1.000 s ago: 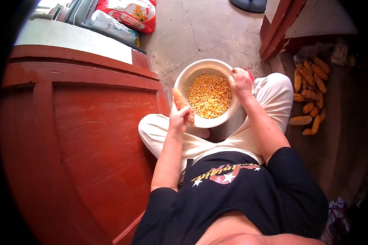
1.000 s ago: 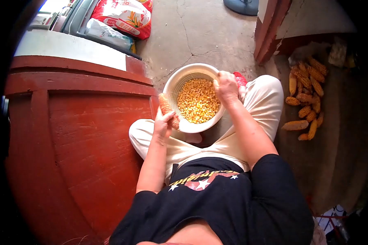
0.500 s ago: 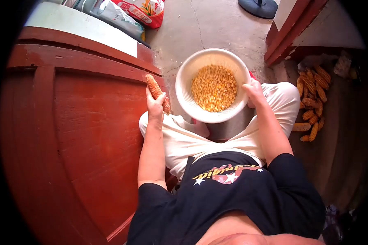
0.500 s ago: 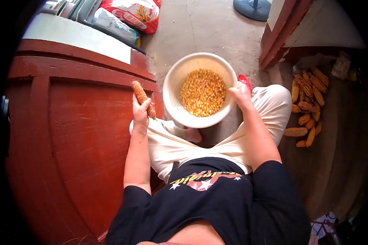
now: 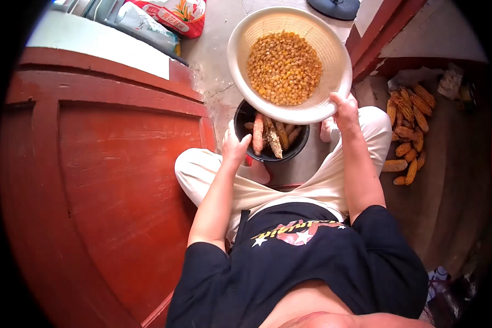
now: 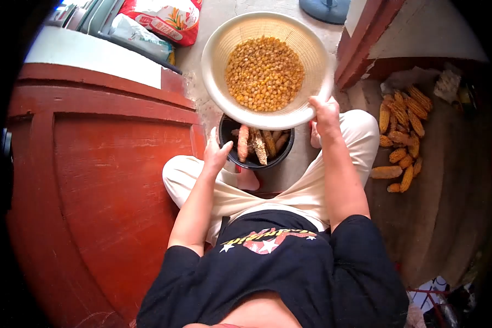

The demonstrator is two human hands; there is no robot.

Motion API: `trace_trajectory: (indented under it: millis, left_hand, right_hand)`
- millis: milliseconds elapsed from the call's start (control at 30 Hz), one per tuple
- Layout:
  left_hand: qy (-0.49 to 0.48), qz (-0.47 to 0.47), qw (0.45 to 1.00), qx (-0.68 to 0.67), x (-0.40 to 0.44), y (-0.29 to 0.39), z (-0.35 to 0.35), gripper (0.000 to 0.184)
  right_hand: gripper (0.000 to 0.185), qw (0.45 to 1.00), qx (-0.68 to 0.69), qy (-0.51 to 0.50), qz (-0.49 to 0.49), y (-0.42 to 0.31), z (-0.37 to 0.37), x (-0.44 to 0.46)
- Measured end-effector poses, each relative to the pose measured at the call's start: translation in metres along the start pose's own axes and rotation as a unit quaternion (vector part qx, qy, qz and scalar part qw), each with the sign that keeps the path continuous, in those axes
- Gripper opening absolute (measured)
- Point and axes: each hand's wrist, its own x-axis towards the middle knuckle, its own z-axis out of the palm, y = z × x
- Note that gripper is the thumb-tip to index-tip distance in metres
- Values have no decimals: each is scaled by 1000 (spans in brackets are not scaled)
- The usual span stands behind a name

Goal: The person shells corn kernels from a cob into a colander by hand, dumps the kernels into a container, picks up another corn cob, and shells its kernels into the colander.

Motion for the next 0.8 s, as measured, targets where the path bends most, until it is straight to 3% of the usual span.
trace_trajectory:
  millis: [33, 67, 133, 167, 200, 233, 267, 300, 333, 367, 400, 433, 467, 533, 567, 733, 767, 800]
  left_hand:
    - [-12, -41, 999, -13, 0, 6, -6, 74]
    - [-51, -81, 987, -130, 6, -3, -9, 66]
    - [-29, -244, 873, -422, 17, -11, -20, 52]
    - [-5, -268, 849, -455, 19, -8, -26, 46]
    - [3, -290, 824, -487, 23, -6, -31, 41]
    - [-17, -283, 852, -441, 29, -15, -30, 39]
    - [-103, -207, 877, -421, 29, 8, -37, 42]
    - [-120, -180, 846, -488, 28, 25, -35, 47]
    - [-123, -196, 787, -572, 24, 20, -36, 45]
    - [-88, -212, 787, -573, 22, 19, -31, 41]
    - [-44, -225, 788, -571, 21, 13, -27, 37]
    - [-71, -224, 827, -510, 21, -2, -25, 32]
    - [-93, -224, 861, -447, 21, -15, -20, 27]
    - [-46, -245, 911, -328, 10, -12, -15, 17]
    - [-42, -260, 909, -323, 8, -16, -12, 17]
    - [10, -298, 876, -379, -6, -41, 9, 17]
    - [19, -314, 878, -361, -7, -44, 12, 16]
    - [20, -310, 880, -360, -5, -48, 12, 16]
  right_hand:
    - [29, 1000, -9, -9, 23, -8, 4, -6]
    - [26, 999, -35, 9, 21, -5, 7, -6]
    - [24, 989, -141, -10, 35, 2, 4, -8]
    - [17, 975, -210, -25, -75, 0, 11, -8]
    - [20, 937, -341, -50, -54, 8, 12, -3]
    - [26, 880, -466, -79, -40, 15, 13, 3]
    - [27, 864, -490, -117, -16, 20, 13, 6]
    - [28, 844, -512, -157, 7, 24, 12, 10]
    - [25, 856, -498, -135, 30, 26, 14, 6]
    - [23, 867, -483, -112, 51, 28, 15, 3]
    - [25, 920, -376, -57, 93, 10, 18, -15]
    - [30, 924, -373, -78, 31, 21, 13, -14]
    - [30, 937, -338, -73, 54, 25, 12, -16]
    - [29, 925, -371, -73, 34, 34, 9, -21]
    - [28, 929, -351, -70, 93, 30, 9, -27]
    - [37, 888, -399, -107, 203, 16, 12, -40]
    - [33, 869, -486, -56, 71, 22, 14, -42]
    - [31, 871, -488, -13, -58, 21, 12, -38]
